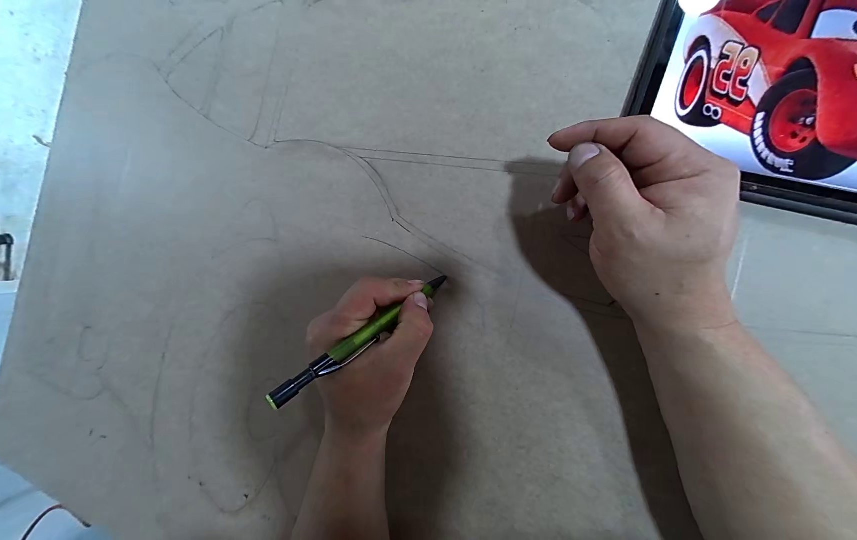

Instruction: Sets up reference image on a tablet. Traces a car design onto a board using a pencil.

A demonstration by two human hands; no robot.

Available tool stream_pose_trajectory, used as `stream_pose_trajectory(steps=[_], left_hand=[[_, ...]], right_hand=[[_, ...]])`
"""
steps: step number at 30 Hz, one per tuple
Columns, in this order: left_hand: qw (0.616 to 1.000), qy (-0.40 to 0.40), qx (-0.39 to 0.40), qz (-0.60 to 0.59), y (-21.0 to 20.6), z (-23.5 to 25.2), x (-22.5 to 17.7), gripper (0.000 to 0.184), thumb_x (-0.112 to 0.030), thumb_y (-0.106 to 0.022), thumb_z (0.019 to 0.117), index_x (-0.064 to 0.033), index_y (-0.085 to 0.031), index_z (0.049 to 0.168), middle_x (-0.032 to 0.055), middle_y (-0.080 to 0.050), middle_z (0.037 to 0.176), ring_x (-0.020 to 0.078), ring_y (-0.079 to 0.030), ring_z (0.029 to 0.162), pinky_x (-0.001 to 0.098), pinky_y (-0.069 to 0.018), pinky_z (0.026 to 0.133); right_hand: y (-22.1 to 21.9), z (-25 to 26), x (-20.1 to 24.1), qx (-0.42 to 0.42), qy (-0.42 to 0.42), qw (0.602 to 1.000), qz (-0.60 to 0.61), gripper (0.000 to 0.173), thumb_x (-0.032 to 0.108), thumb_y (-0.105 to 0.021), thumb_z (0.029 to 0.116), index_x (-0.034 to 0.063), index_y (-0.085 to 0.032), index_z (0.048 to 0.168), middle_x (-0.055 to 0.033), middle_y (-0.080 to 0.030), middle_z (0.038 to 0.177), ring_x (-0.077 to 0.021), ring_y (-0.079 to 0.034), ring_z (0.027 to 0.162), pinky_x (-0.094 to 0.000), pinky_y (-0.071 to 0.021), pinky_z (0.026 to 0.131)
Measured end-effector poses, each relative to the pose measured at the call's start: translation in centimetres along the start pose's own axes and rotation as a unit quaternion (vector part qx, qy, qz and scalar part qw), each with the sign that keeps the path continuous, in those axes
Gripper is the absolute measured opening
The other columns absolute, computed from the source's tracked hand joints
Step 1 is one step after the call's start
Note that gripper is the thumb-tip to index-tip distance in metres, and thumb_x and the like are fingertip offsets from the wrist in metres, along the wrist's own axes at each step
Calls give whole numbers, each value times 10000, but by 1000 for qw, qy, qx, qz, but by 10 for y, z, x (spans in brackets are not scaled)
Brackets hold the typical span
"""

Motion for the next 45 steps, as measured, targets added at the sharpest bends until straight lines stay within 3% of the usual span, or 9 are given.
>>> stream_pose_trajectory(steps=[16, 45], left_hand=[[993, -42, 106, -39, -17, -4, -6, 74, -97, -727, 880, -97, -739, 954, 26, -740, 912, 116, -677, 645, 244, -590, 529], [973, -35, 221, -51, -27, -4, -8, 23, -104, -731, 829, -102, -719, 849, 0, -696, 816, 92, -645, 661, 206, -539, 531]], right_hand=[[0, 0, 0, 4, -6, 1000, 0, 213, 131, -535, 1050, 77, -730, 1115, 46, -690, 803, -37, -642, 669, -197, -548, 577], [-1, 1, 1, 3, 3, 1000, 2, 210, 122, -535, 1047, 63, -728, 1105, 42, -688, 803, -33, -638, 667, -192, -542, 574]])
Point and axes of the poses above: each hand's wrist, its own z-axis towards the middle knuckle, its own y-axis out of the back of the hand, x = y × z, the point moved 10 cm from there along z, towards the middle knuckle
